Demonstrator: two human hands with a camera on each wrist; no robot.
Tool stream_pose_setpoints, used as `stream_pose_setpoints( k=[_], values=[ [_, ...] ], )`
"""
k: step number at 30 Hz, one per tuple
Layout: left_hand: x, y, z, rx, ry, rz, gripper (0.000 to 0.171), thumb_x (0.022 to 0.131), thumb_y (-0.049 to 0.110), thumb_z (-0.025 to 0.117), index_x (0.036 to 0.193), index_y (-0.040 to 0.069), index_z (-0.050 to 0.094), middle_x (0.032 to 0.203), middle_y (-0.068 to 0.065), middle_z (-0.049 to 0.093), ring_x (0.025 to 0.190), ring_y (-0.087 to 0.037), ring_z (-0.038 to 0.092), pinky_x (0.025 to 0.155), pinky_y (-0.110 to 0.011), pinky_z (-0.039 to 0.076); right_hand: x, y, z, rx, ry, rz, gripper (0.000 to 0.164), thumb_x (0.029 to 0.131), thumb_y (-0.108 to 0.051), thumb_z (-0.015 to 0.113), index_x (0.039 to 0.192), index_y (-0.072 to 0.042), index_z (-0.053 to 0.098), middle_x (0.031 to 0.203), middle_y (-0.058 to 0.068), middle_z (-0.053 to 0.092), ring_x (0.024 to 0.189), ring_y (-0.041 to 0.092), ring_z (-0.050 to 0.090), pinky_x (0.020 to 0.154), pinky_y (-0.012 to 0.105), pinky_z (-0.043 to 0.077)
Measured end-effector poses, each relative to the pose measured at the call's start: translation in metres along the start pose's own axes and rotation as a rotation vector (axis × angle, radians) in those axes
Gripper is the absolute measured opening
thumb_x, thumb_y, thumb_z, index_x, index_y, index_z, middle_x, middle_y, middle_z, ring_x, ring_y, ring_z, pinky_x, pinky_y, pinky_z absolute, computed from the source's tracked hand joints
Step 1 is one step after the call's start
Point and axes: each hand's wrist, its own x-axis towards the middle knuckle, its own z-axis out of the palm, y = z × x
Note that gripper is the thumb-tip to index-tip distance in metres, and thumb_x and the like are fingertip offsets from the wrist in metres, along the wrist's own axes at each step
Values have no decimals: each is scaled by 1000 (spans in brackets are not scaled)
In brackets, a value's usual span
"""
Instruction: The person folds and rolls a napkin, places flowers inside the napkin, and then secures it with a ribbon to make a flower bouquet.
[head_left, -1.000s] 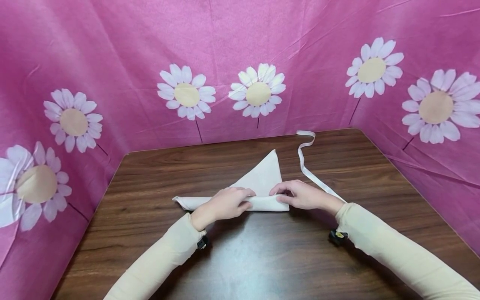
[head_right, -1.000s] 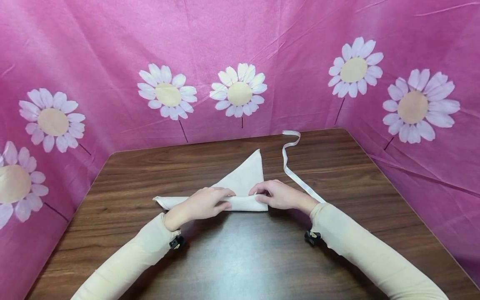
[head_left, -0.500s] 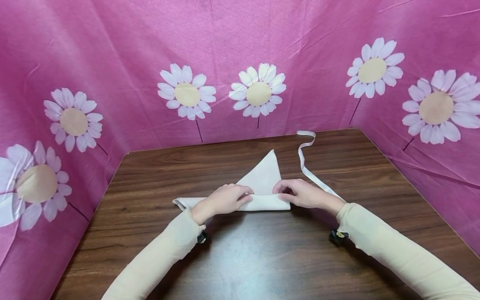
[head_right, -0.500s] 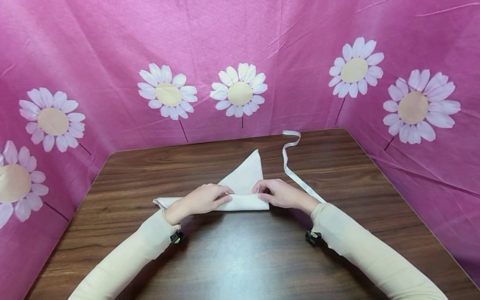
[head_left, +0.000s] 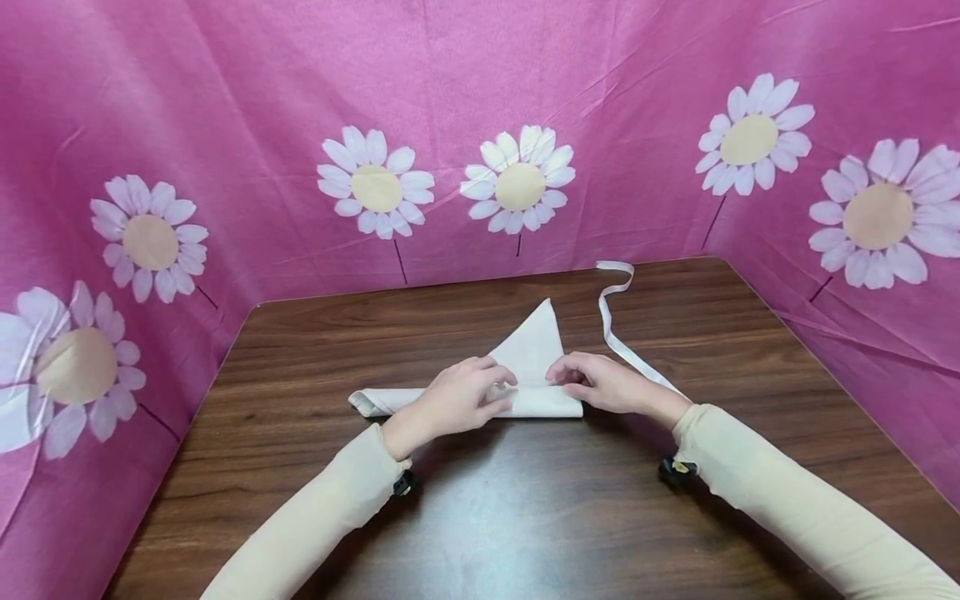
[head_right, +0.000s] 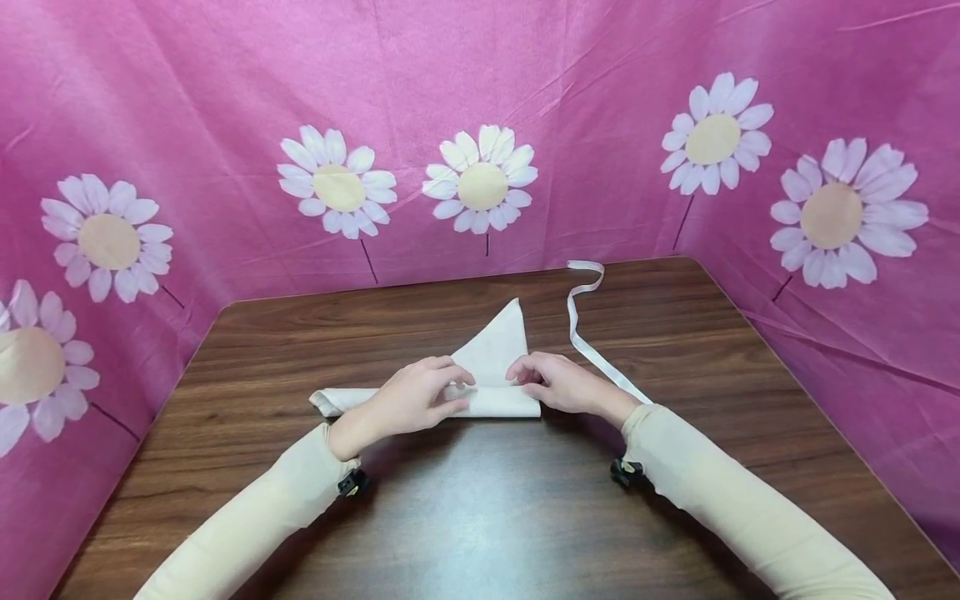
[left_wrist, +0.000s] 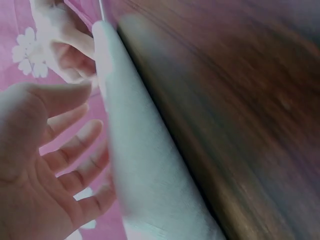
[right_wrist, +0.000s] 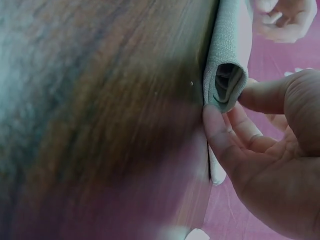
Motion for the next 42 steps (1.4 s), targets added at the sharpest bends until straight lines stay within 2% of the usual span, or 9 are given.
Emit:
stream_pose_setpoints(
  k=[7, 11, 16, 21, 25, 29, 32, 36, 42],
  values=[
    [-2, 4, 2, 16, -69, -1, 43, 82, 31, 86, 119, 19, 68, 108, 1, 64, 93, -18, 57, 77, -37, 51, -1, -4, -15, 13, 31, -79, 35, 90, 18, 57, 118, -2, 65, 103, 14, 66, 93, 28, 65, 82, 36, 54],
    [-3, 2, 5, -3, -94, -22, 41, 82, 28, 86, 118, 19, 69, 105, 3, 64, 87, -14, 59, 75, -37, 52, -3, -7, -22, 45, 24, -99, 32, 91, 3, 72, 122, 0, 63, 104, 14, 66, 94, 28, 64, 83, 36, 55],
    [-1, -1, 5, -26, -105, -1, 30, 90, 24, 79, 118, 18, 71, 101, 3, 68, 82, -13, 63, 72, -37, 54, -7, -11, -15, -85, -90, -178, 47, 86, -22, 84, 126, -6, 64, 114, 3, 64, 102, 20, 62, 89, 35, 51],
    [4, -9, 2, -159, -156, -1, 25, 95, 22, 73, 119, 15, 71, 102, 4, 72, 84, -9, 63, 77, -33, 52, -6, -15, -10, -208, -115, -208, 49, 83, -28, 86, 126, -16, 65, 118, -5, 61, 98, 11, 57, 83, 31, 49],
    [4, -15, 1, -265, -208, -29, 25, 99, 18, 66, 123, 12, 69, 105, 4, 72, 85, -8, 60, 81, -28, 49, -3, -16, -9, -210, -146, -197, 43, 85, -26, 84, 124, -19, 66, 115, -9, 62, 89, 8, 56, 76, 27, 48],
    [1, -13, 5, -204, -201, -40, 29, 103, 22, 61, 129, 10, 66, 116, -1, 70, 98, -13, 62, 90, -34, 50, -1, -17, -10, -176, -174, -172, 32, 92, -21, 78, 122, -17, 68, 110, -10, 65, 83, 6, 56, 73, 26, 48],
    [-1, -7, 6, -129, -205, -68, 42, 102, 36, 61, 136, 11, 62, 127, -5, 66, 110, -18, 62, 96, -38, 49, 1, -16, -12, -144, -184, -148, 29, 95, -19, 74, 123, -15, 69, 110, -10, 67, 87, 5, 59, 77, 30, 51],
    [-3, 1, 4, -74, -224, -92, 64, 94, 55, 66, 142, 15, 56, 131, -4, 61, 115, -21, 59, 97, -41, 47, 0, -13, -12, -102, -193, -135, 28, 98, -18, 70, 125, -13, 67, 110, -8, 68, 89, 5, 60, 80, 32, 53],
    [-3, 3, 7, -14, -184, -66, 66, 86, 49, 79, 140, 18, 57, 130, 0, 58, 110, -19, 57, 88, -39, 47, 1, -10, -12, -87, -184, -100, 24, 102, -15, 63, 125, -10, 67, 106, -5, 70, 81, 6, 59, 76, 31, 52]
  ],
)
